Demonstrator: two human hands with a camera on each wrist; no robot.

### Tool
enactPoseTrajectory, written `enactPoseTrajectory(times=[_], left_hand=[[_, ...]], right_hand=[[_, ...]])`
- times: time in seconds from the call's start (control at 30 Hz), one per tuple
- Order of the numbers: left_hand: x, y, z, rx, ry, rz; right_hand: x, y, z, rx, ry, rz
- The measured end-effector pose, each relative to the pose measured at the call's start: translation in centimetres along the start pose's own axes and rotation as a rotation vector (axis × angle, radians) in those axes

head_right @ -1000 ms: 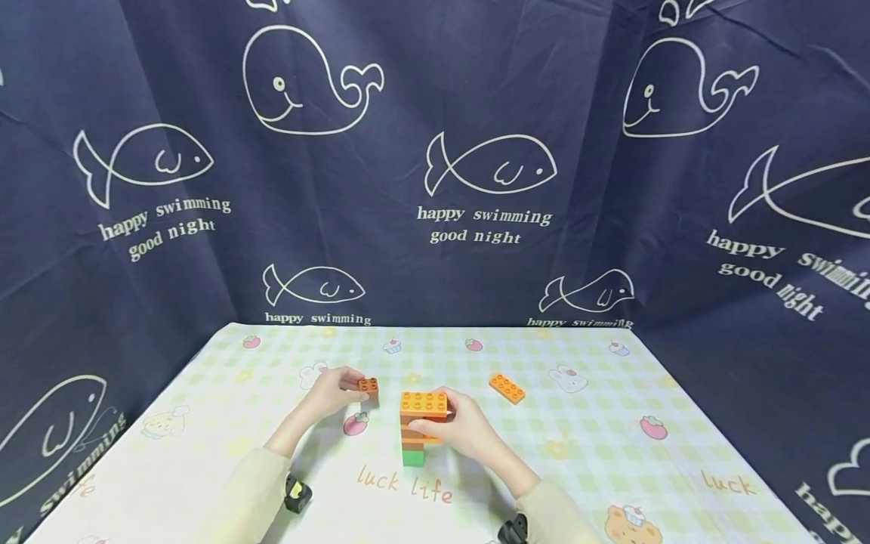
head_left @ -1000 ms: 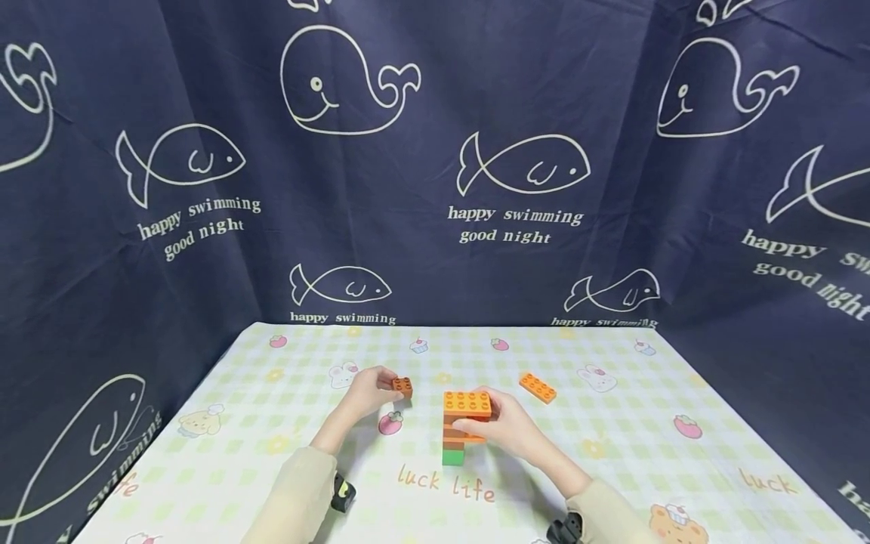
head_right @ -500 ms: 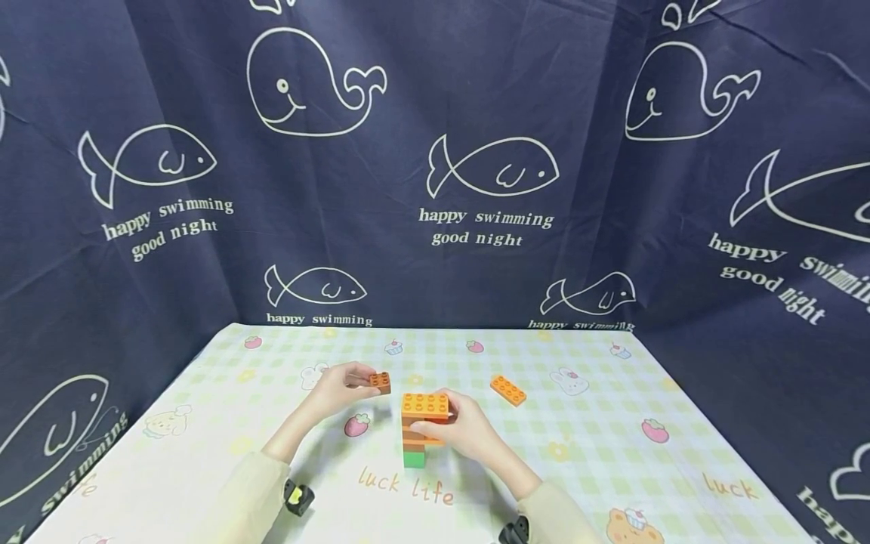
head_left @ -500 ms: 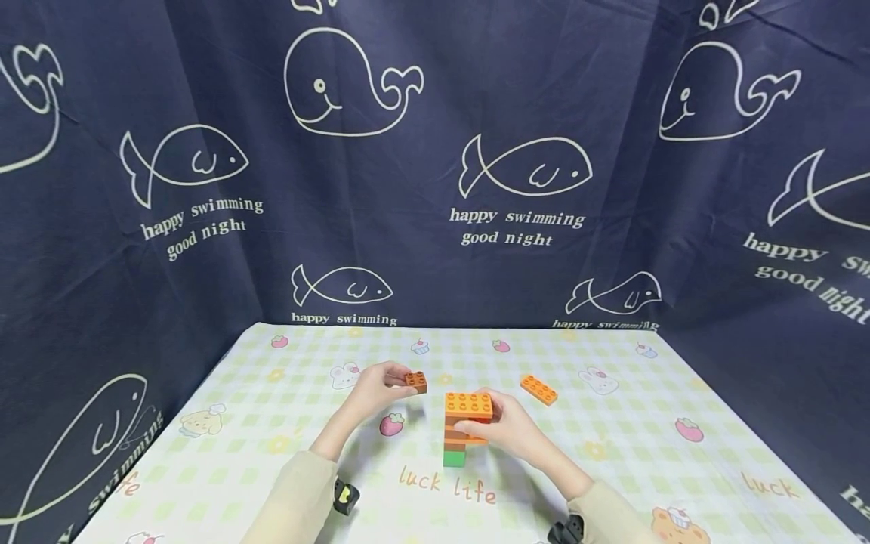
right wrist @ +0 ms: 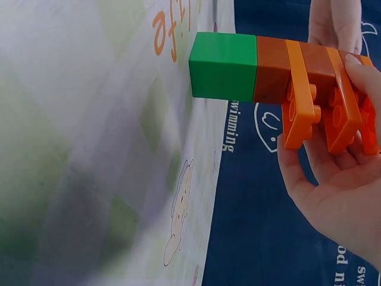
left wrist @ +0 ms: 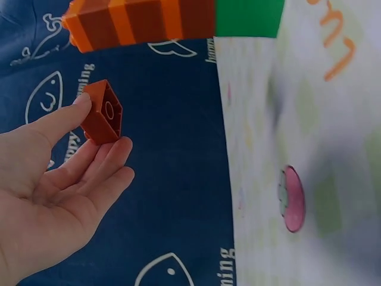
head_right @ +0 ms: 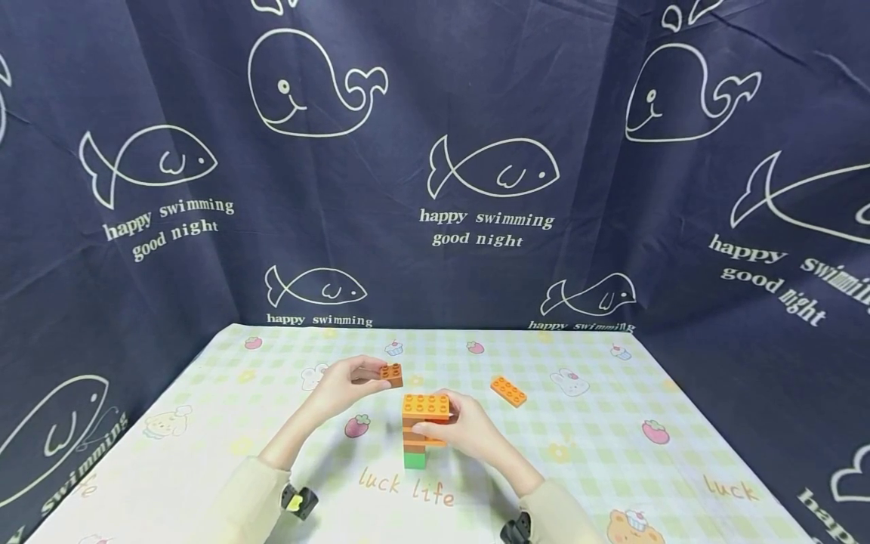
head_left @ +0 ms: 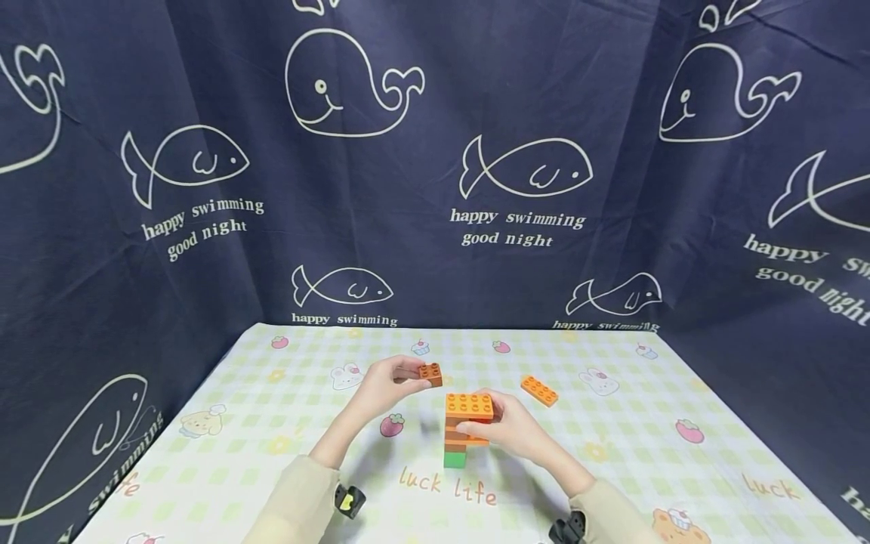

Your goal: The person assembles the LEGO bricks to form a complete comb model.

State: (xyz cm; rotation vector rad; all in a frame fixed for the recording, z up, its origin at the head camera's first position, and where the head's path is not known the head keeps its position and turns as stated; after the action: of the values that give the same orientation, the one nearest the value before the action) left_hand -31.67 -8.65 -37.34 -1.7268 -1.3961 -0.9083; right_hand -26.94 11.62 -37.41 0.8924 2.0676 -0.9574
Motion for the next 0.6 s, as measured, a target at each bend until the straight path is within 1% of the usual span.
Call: enactPoseTrajectory(times=[0.13,0.3,0.37,0.5,0.57,0.6], left_hand=[[0.8,0.3,0.0,0.000,-0.004,0.017],[1.6,0.8,-0.1,-0.011,-0.008,0.025],[2.3,1.2,-0.1,-0.020,0.004,0.023],[4.1,2.4,-0.2,-0.040,0.026,0.039],[4.6,2.7,-0.1,-0.047,0.033,0.043],[4.6,2.7,0.0,-0.048,0.030,0.048]], right_hand=[[0.0,-0.1,0.0,-0.023,-0.019,-0.018],[0.1,-0.1,-0.1,-0.030,-0.023,-0.015],[0.1,-0.1,-0.1,-0.032,-0.021,-0.011],[0.1,-0.1,-0.2,-0.039,-0.034,-0.011],[0.1,-0.1,-0.1,-0.044,-0.040,-0.016],[0.1,-0.1,-0.1,-0.044,-0.046,-0.014]])
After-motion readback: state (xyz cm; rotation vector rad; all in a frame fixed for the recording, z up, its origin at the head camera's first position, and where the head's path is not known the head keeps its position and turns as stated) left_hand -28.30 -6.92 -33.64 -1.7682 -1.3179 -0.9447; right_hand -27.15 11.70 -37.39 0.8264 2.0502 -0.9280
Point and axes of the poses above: each hand's wrist, its own y-axis away from the middle knuckle, its own z-axis out of the palm, x = y × z, the point moved 4 cm from there along -y, towards the middle knuckle, and after that the axes turned 13 degrees about -z, right-handed, at the moved point
